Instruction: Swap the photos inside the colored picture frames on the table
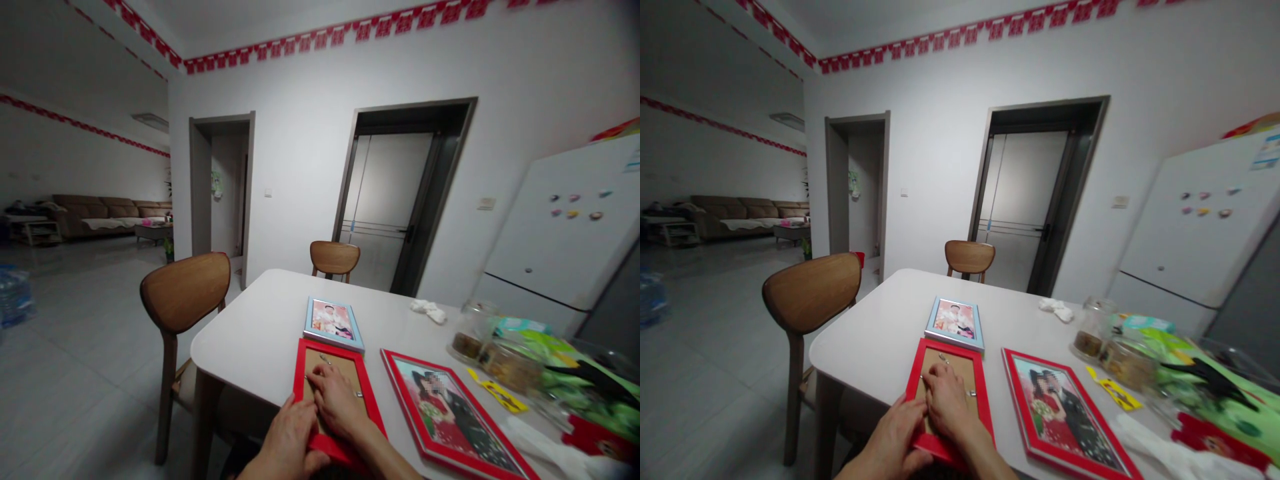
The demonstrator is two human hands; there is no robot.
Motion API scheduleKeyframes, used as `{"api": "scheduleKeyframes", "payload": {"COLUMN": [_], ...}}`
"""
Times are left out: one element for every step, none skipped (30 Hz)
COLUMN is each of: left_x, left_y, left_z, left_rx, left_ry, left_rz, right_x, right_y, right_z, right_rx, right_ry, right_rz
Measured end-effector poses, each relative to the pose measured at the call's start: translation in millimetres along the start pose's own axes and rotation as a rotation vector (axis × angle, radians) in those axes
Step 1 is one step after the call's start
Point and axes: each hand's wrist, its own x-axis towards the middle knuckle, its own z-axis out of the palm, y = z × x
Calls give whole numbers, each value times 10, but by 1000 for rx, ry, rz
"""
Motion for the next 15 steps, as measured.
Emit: {"api": "scheduleKeyframes", "payload": {"left_x": [2,4,8,11,14,15,16,16,16,15,15,16,17,18,21], "left_y": [-3,-5,-5,-3,-2,-1,-3,-7,-15,-25,-38,-51,-62,-72,-78], "left_z": [-1,-5,-9,-13,-15,-15,-11,-3,8,20,32,42,49,53,53], "left_rx": [0,0,1,1,2,4,13,26,43,59,70,75,76,75,75], "left_ry": [-4,-8,-9,-10,-9,-11,-19,-31,-45,-59,-71,-78,-83,-85,-87], "left_rz": [7,12,14,16,17,15,10,0,-15,-29,-39,-44,-42,-38,-33], "right_x": [-2,-5,-9,-13,-15,-11,0,21,52,92,140,193,247,300,349], "right_y": [1,0,-3,-6,-6,0,13,36,70,112,160,211,262,308,347], "right_z": [1,1,-2,-4,-6,-7,-7,-6,-3,2,8,16,26,37,49], "right_rx": [8,19,30,39,45,47,48,46,44,40,35,30,25,20,16], "right_ry": [-2,-3,-2,-4,-4,-5,0,12,29,51,71,86,94,94,94], "right_rz": [-7,-14,-21,-28,-32,-32,-18,12,55,104,153,195,228,253,280]}}
